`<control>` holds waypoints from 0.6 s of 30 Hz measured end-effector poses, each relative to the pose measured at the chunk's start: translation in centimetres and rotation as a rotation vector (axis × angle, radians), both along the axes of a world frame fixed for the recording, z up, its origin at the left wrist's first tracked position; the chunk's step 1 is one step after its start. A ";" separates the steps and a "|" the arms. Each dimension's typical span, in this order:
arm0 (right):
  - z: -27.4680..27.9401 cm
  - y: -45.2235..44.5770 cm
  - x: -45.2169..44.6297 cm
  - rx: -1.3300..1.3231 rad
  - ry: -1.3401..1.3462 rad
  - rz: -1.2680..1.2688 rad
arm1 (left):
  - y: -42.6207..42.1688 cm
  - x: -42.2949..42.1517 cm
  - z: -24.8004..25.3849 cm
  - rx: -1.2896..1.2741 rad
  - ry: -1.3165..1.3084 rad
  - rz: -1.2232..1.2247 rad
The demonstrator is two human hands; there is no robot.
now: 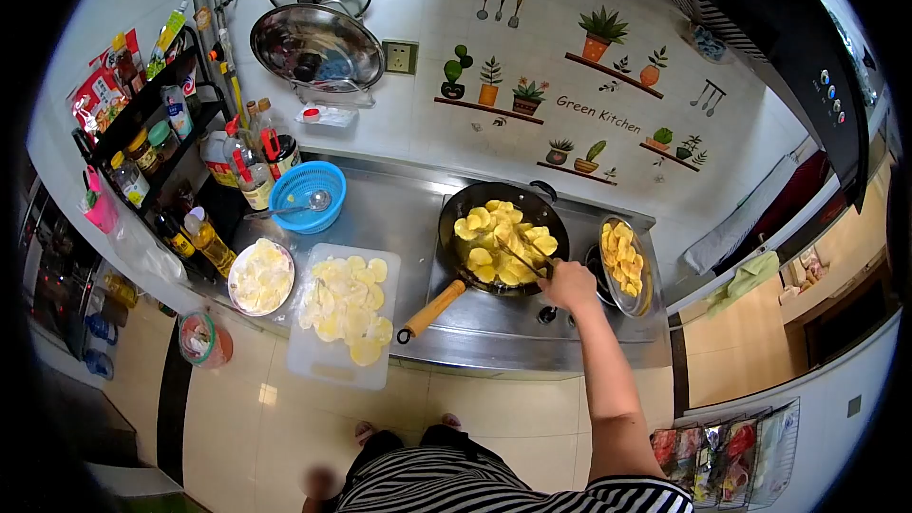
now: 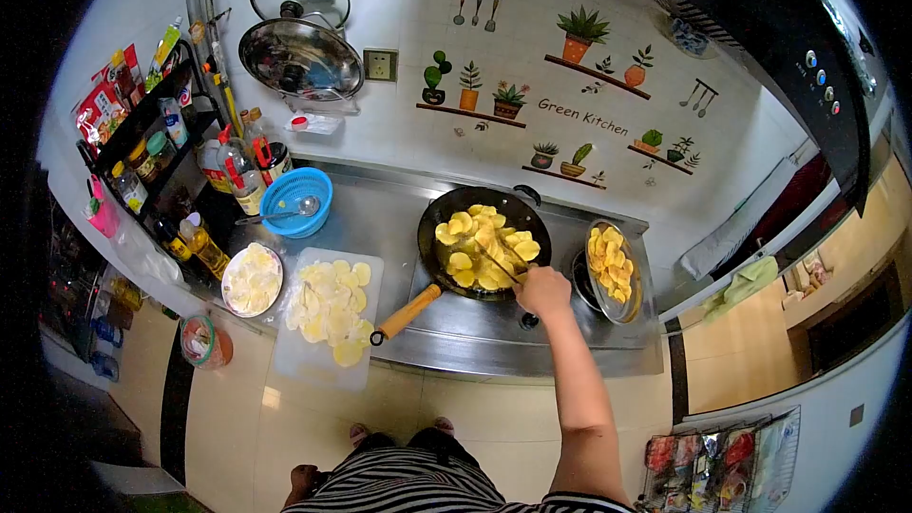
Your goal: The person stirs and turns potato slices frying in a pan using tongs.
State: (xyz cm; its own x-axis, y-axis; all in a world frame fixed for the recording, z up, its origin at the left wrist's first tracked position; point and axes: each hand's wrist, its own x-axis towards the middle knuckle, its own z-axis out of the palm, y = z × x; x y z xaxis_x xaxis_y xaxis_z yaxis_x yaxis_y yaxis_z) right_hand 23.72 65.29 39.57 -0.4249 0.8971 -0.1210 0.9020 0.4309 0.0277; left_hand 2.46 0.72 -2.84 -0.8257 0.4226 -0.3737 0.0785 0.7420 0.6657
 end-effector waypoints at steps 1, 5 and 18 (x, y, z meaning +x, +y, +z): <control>0.0 0.4 0.3 0.025 0.001 -0.025 | 0.0 0.2 0.0 0.042 0.033 0.001; 0.0 1.7 1.5 0.051 0.058 -0.091 | 0.0 0.0 0.9 0.110 0.023 -0.057; -1.8 3.9 0.8 -0.115 0.217 -0.280 | 1.0 -0.7 2.0 0.096 -0.389 0.274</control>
State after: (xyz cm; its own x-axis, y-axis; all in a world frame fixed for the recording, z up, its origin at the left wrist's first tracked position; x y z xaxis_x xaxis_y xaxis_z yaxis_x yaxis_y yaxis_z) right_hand 24.54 69.21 37.81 -0.1920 0.9680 -0.1616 0.9649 0.1560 -0.2115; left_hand 1.76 1.71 -0.82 -0.7180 0.2569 -0.6469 -0.3799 0.6342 0.6734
